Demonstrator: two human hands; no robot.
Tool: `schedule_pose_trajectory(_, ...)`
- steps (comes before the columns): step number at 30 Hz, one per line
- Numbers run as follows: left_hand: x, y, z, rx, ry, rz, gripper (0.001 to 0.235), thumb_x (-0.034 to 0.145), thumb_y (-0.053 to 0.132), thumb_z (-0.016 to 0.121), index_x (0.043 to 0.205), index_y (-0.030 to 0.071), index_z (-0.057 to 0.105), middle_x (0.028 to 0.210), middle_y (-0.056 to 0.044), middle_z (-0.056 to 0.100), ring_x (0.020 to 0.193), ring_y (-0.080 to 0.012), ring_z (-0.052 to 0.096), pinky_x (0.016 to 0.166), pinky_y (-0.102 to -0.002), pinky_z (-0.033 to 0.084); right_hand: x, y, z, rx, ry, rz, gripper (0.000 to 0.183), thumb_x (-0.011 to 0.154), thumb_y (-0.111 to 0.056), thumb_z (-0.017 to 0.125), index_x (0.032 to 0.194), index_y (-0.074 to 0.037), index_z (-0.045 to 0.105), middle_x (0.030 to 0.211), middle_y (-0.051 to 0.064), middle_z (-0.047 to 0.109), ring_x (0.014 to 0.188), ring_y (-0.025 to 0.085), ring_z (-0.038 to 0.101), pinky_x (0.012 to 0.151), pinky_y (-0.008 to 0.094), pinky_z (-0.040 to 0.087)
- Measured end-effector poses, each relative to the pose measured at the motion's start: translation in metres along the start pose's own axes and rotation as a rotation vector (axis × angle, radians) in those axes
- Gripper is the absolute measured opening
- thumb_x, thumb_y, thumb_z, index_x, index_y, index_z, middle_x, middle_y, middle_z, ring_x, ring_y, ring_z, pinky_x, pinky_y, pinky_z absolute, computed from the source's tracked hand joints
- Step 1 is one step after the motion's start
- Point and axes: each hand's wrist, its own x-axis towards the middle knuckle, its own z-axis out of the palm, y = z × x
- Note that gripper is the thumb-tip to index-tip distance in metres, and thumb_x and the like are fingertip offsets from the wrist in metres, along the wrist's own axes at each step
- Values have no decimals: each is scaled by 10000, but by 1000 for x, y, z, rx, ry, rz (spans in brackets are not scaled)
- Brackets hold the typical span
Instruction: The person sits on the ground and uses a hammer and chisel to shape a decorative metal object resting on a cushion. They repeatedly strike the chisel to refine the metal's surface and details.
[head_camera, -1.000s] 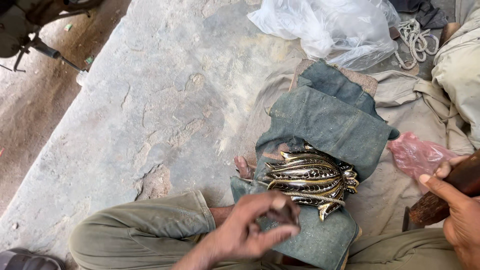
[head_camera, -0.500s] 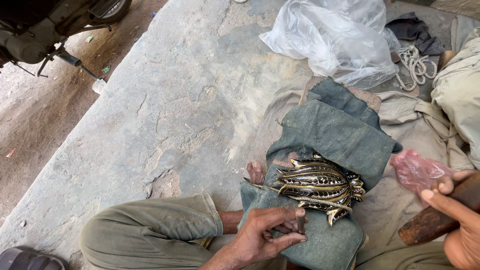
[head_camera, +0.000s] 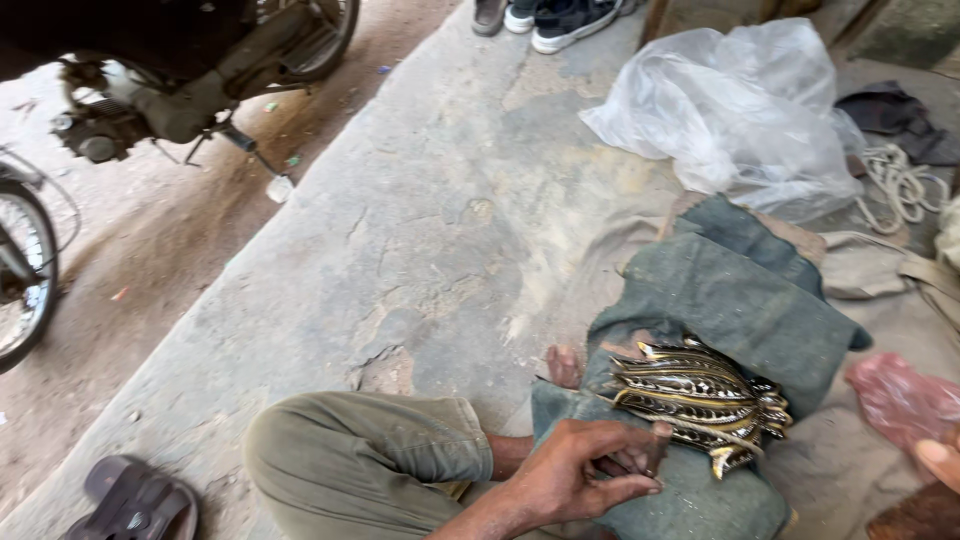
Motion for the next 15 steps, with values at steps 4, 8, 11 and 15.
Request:
schedule_pose_trajectory(4,3,-5,-1,31,-31,20,328,954,172,829,1213,50,670,947,-53,727,892,-146,735,776,-275,602,8,4,23,45,-35,3,430,861,135,690,1167,-108,512,1019,17,581,1075,144,626,955,304,558)
schedule_pose_trajectory(8,10,-11,1,126,-61,80,293,948,193,816,1163,59,668,977,-71,734,906,-175,756,793,-297,611,8,7,34,63,-59,12,422,857,136,691,1161,-102,521,1019,23,587,1066,149,628,949,310,560)
schedule_pose_trajectory(11,21,-11,1,111,-130,136,243,1054,178,735,1284,133,674,1096,-40,739,1002,-173,753,890,-292,627,9,8,47,98,-81,23,416,854,138,692,1156,-96,527,1019,28,592,1059,153,630,944,314,562)
schedule_pose_trajectory(15,39,-22,3,178,-128,203,220,1078,196,700,1295,201,668,1237,6,731,1121,-178,717,981,-301,632,12,16,79,140,-151,47,408,850,139,693,1150,-90,536,1019,34,599,1050,158,633,937,319,564)
